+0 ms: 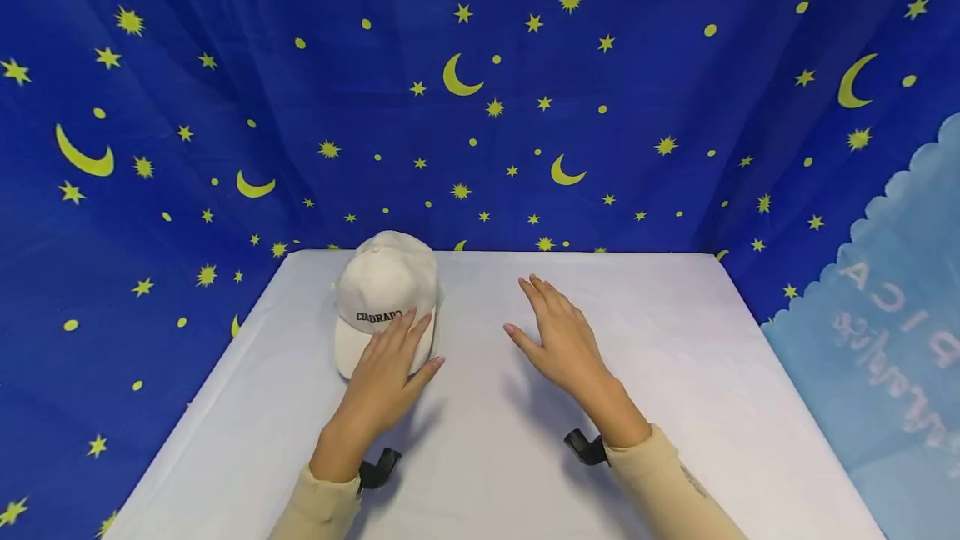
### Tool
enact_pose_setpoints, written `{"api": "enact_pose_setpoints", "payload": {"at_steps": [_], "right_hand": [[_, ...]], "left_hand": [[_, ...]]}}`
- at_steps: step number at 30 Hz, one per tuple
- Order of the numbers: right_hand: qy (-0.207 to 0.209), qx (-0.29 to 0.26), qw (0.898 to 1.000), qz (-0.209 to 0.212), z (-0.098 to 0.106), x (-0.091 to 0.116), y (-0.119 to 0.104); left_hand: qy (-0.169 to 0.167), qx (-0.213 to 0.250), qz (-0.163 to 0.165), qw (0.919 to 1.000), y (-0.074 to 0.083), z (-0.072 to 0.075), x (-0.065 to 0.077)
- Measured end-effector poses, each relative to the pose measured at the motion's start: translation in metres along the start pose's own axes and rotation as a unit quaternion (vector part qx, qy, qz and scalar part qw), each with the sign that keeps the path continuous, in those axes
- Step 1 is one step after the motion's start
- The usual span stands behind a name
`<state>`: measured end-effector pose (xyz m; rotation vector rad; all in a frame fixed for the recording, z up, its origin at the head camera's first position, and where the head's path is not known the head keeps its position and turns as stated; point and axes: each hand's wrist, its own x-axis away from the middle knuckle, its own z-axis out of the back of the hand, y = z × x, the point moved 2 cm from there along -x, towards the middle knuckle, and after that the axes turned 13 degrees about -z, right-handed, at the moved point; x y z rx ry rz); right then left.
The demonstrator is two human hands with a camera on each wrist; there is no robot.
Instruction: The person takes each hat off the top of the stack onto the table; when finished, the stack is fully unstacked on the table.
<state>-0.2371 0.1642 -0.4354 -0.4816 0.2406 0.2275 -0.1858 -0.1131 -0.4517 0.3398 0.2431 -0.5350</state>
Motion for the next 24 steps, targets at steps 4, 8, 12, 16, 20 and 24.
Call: {"api": "enact_pose_setpoints", "payload": {"at_steps": [4,8,12,16,20,24], "right_hand": [[0.000,-0.008,1.000,0.007,-0.006,-0.008,-0.008],[-0.001,-0.017,1.000,0.012,-0.013,-0.018,-0.017],[-0.006,-0.028,1.000,0.014,-0.020,-0.028,-0.028],[-0.012,-0.043,0.999,0.014,-0.027,-0.039,-0.038],[-0.022,-0.065,0.998,0.005,-0.036,-0.051,-0.046],[-0.034,-0.086,0.996,-0.003,-0.047,-0.063,-0.052]], "left_hand": [[0.035,0.002,0.000,0.9994,-0.004,0.003,0.010],[0.072,0.006,0.006,0.9974,-0.009,0.009,0.022],[0.100,0.010,0.030,0.9945,-0.015,0.016,0.035],[0.116,0.006,0.062,0.9913,-0.023,0.020,0.047],[0.128,0.003,0.095,0.9871,-0.030,0.024,0.057],[0.145,-0.004,0.126,0.9815,-0.037,0.028,0.065]]}}
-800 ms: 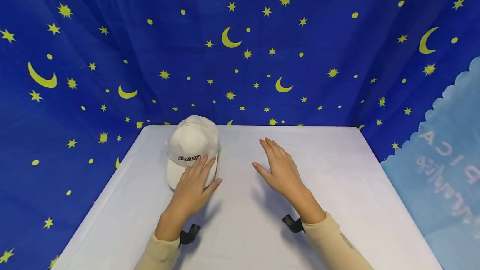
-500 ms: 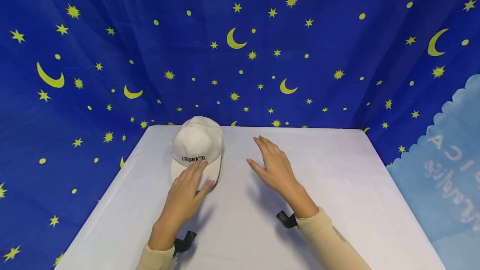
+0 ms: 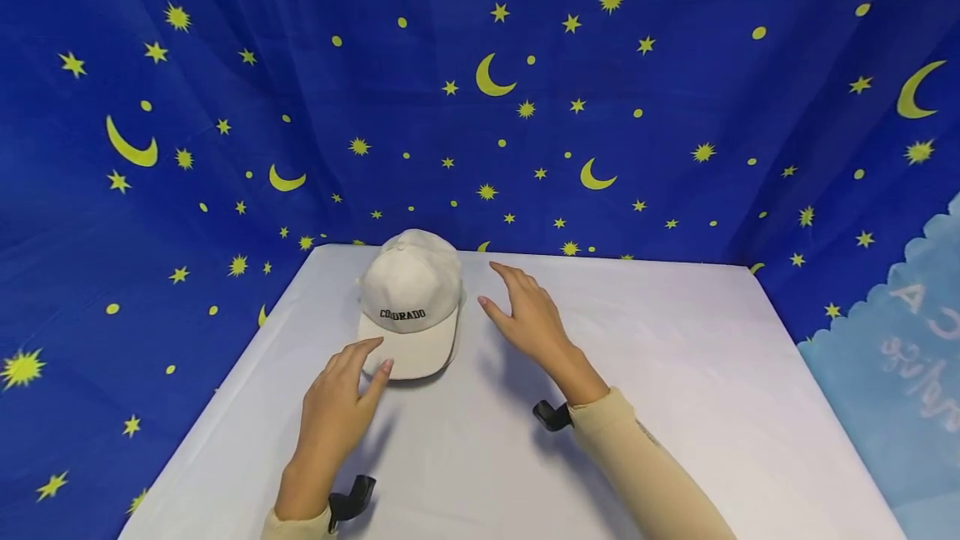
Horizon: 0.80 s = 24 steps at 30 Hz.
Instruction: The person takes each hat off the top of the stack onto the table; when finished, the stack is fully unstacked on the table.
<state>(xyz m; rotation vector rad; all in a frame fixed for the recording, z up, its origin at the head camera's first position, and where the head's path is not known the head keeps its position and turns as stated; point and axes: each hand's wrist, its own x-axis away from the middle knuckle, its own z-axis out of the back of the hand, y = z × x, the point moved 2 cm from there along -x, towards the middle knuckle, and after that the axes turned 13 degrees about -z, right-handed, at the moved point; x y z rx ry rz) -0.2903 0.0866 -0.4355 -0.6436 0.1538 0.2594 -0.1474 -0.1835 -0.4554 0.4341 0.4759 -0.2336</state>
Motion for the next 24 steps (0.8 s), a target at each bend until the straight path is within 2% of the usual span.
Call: {"api": "enact_pose_setpoints", "payload": {"at_steps": [11,16,20,24], "right_hand": [[-0.033,-0.079,0.996,-0.023,-0.025,-0.028,-0.006],[-0.048,-0.120,0.991,-0.029,-0.031,-0.042,-0.011],[-0.058,-0.139,0.988,-0.028,-0.037,-0.051,-0.014],[-0.071,-0.155,0.985,-0.030,-0.046,-0.058,-0.016]], "left_hand": [[0.021,-0.022,0.077,0.9965,-0.024,0.005,0.012],[0.021,-0.024,0.094,0.9951,-0.032,0.004,0.014],[0.015,-0.019,0.106,0.9941,-0.037,0.002,0.015],[-0.012,-0.004,0.135,0.9908,-0.045,-0.001,0.017]]}}
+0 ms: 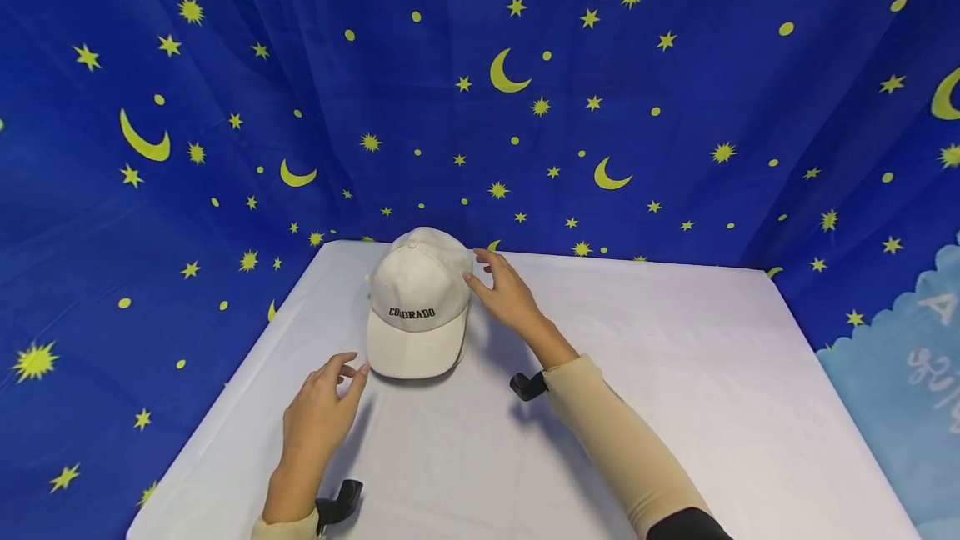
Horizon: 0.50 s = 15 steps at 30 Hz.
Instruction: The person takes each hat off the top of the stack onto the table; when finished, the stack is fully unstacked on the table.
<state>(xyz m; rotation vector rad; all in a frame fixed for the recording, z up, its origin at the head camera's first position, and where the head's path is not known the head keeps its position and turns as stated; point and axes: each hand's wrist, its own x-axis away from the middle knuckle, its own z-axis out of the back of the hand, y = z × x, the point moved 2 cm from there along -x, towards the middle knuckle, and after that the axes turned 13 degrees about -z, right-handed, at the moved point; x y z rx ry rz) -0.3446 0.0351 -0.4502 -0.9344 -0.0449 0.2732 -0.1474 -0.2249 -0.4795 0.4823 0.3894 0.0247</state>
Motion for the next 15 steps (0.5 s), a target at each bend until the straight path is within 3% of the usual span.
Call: {"api": "enact_pose_setpoints", "payload": {"at_steps": [6,15], "right_hand": [[-0.019,-0.019,1.000,-0.011,-0.010,-0.009,0.000],[-0.029,-0.017,0.999,-0.006,-0.020,-0.014,0.000]], "left_hand": [[-0.062,0.017,0.041,0.9971,-0.014,-0.006,-0.003],[-0.104,0.025,0.053,0.9929,-0.026,-0.016,-0.007]]}}
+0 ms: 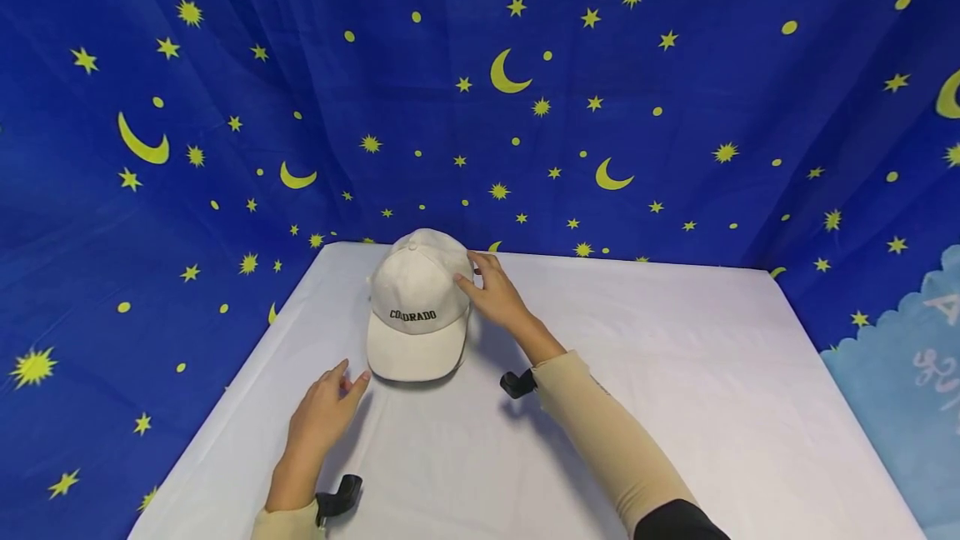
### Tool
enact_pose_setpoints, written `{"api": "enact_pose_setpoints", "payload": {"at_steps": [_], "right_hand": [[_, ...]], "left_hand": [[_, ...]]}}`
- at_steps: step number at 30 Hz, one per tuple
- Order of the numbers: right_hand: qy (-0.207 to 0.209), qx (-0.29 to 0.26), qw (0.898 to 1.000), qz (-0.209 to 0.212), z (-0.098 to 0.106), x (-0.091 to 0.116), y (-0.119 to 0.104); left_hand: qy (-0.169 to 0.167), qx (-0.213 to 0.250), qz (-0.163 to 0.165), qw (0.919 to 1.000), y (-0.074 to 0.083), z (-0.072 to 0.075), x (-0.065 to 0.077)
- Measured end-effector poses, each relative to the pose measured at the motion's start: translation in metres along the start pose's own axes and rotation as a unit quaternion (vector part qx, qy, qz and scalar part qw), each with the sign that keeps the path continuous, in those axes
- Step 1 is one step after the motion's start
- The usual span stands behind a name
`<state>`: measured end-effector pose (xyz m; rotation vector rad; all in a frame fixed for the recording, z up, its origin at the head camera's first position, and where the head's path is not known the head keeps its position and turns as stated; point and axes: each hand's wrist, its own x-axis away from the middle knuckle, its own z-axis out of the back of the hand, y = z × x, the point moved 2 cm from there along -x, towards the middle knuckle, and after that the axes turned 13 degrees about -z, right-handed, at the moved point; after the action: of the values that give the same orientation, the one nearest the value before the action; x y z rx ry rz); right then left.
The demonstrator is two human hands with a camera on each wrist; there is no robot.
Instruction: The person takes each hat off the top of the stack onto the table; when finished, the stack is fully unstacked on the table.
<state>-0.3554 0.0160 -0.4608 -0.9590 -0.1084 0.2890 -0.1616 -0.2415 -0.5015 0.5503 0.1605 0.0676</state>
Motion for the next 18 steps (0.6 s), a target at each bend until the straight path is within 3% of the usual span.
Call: {"api": "enact_pose_setpoints", "payload": {"at_steps": [7,18], "right_hand": [[0.004,0.006,1.000,-0.005,-0.002,-0.003,0.001],[0.020,0.018,1.000,0.008,-0.002,-0.007,0.008]], "left_hand": [[-0.014,0.006,0.005,0.9999,-0.003,-0.007,-0.003],[-0.006,0.021,0.001,0.9998,-0.003,-0.012,-0.010]]}}
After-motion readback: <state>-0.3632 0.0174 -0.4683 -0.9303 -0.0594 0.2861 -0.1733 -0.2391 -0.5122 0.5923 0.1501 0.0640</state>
